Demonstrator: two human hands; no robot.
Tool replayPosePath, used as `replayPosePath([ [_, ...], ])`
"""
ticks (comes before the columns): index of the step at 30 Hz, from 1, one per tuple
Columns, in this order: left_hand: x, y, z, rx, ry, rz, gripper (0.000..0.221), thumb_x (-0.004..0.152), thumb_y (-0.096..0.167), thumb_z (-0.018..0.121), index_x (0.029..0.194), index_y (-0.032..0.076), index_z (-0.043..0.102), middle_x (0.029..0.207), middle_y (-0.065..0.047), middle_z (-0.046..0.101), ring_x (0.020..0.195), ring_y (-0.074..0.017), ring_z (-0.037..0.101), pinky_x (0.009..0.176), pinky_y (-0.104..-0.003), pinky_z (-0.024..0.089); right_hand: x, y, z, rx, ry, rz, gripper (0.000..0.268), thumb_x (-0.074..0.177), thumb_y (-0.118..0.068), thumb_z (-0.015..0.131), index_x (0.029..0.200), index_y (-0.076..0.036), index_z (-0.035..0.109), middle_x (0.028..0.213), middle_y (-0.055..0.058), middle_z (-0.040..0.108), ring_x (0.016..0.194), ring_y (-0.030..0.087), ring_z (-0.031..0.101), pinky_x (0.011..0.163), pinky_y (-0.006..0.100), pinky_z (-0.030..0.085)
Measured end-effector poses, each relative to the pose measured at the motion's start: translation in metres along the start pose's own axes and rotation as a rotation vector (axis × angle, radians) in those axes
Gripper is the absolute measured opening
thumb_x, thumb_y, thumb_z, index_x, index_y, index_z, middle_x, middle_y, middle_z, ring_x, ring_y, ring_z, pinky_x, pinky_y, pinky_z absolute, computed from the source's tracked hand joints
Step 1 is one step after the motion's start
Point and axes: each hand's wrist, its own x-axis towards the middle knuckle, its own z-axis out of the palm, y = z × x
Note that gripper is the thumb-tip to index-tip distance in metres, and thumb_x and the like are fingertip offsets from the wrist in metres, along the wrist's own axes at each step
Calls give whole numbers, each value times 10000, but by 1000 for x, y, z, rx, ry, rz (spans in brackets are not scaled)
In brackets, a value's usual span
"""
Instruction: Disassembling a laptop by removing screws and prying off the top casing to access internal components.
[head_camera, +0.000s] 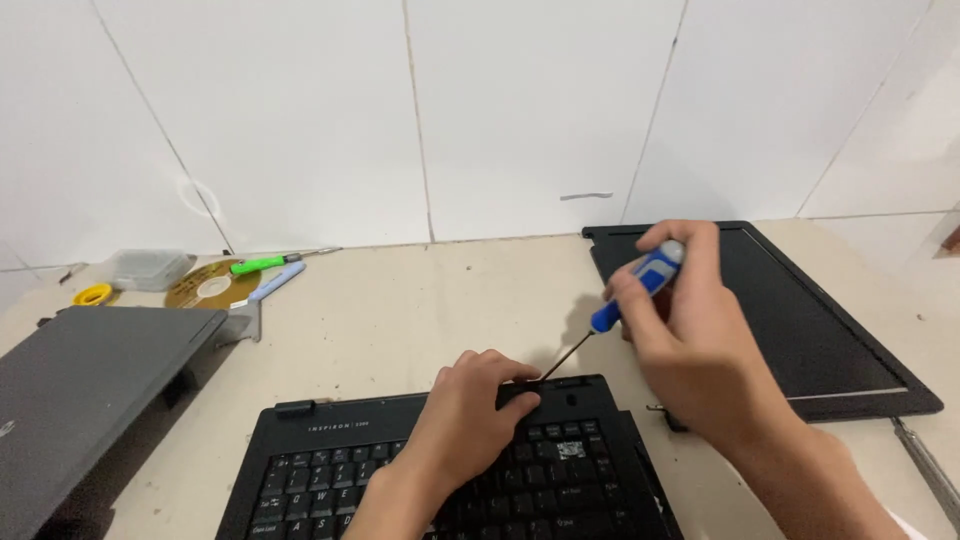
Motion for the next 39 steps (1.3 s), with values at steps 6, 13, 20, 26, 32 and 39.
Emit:
replayPosePath([
  [6, 9, 0, 2, -67, 9, -100, 239, 850, 237, 693, 1078, 227, 763, 1046, 24, 731, 1058, -203, 613, 904, -357, 465, -4, -7, 3, -106, -47, -17, 260, 940, -248, 525, 1174, -204, 422, 700, 70, 601, 566, 244, 504, 671, 356, 416],
  [13, 2, 0, 10, -90, 109, -83, 248, 802, 197, 702, 1034, 210, 790, 1041, 50, 773, 999, -188, 699, 875, -345, 523, -8, -8, 5, -97, -58, -3, 243, 947, -230, 516, 1164, -198, 412, 866, 36, 684, 634, 226, 566, 721, 331, 447],
  [20, 0, 3, 9, -119, 95, -126, 243, 830, 214, 704, 1059, 218, 787, 1080, 85, 757, 1057, -142, 649, 920, -320, 494, -6, -7, 4, -100, -31, -20, 261, 925, -215, 523, 1150, -189, 393, 805, 31, 685, 569, 228, 516, 687, 332, 427],
  [26, -2, 5, 8, -105, 76, -111, 229, 849, 198, 682, 1055, 218, 780, 1082, 87, 755, 1047, -144, 637, 903, -322, 492, -11, -8, 4, -114, -90, -11, 226, 943, -232, 542, 1138, -215, 428, 796, 43, 660, 601, 209, 525, 691, 324, 434],
  [32, -2, 6, 7, -86, 92, -111, 230, 835, 220, 685, 1042, 245, 782, 1074, 93, 756, 1042, -151, 632, 907, -317, 470, -13, -9, 2, -47, -211, -52, 201, 987, -341, 420, 1033, -174, 522, 743, 33, 652, 636, 164, 484, 650, 307, 401],
  [39, -3, 9, 5, -98, 76, -152, 239, 845, 221, 682, 1066, 251, 769, 1089, 80, 754, 1070, -147, 628, 920, -311, 473, -15, -8, 0, 49, -225, -156, 368, 1017, -391, 330, 922, -121, 560, 820, 15, 669, 705, 154, 537, 711, 288, 460],
])
